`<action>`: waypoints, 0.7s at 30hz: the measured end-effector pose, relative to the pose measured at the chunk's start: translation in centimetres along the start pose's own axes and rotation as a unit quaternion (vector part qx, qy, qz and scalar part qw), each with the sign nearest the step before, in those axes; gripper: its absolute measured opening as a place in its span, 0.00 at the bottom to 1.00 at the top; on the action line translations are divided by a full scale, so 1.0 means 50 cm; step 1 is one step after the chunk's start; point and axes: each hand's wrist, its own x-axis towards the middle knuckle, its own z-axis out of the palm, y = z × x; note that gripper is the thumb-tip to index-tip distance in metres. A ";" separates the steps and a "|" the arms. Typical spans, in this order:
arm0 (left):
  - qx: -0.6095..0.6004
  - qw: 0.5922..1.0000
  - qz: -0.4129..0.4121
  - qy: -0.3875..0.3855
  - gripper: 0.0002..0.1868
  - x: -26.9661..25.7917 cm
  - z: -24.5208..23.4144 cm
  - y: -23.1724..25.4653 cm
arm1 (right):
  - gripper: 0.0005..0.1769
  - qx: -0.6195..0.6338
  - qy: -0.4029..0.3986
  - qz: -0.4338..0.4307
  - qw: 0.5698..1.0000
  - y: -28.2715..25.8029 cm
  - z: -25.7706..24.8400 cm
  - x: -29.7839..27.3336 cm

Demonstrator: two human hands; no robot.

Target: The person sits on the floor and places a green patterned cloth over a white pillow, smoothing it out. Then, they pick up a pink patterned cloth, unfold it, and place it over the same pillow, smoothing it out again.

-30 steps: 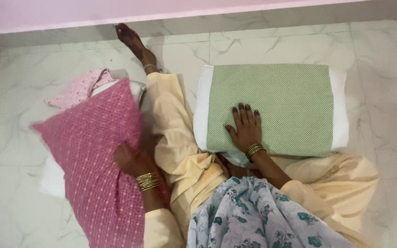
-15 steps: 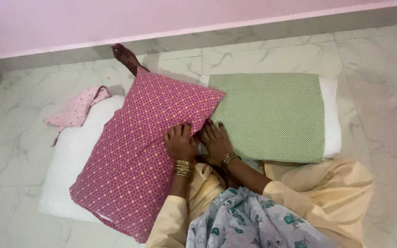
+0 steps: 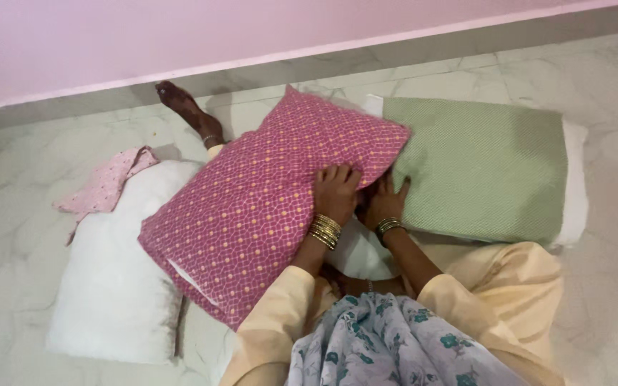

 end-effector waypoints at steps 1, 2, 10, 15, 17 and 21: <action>-0.017 1.000 0.017 -0.009 0.16 0.014 0.022 0.024 | 0.52 0.017 0.037 0.023 0.999 0.038 -0.001 -0.004; -0.034 0.998 0.044 -0.002 0.16 0.026 0.044 0.051 | 0.52 0.034 0.073 0.046 0.996 0.072 -0.003 -0.010; -0.122 0.971 0.203 -0.035 0.15 0.033 0.229 0.276 | 0.56 -0.014 -0.105 0.279 0.954 0.470 0.036 -0.087; -0.127 0.958 0.226 -0.119 0.14 -0.044 0.302 0.312 | 0.57 -0.014 -0.089 0.357 0.930 0.671 0.128 -0.141; -0.107 0.959 0.233 -0.124 0.16 -0.081 0.311 0.305 | 0.57 -0.009 -0.068 0.375 0.925 0.711 0.163 -0.158; -0.068 0.965 0.223 -0.118 0.25 -0.136 0.296 0.284 | 0.41 0.046 0.041 0.383 0.922 0.748 0.197 -0.168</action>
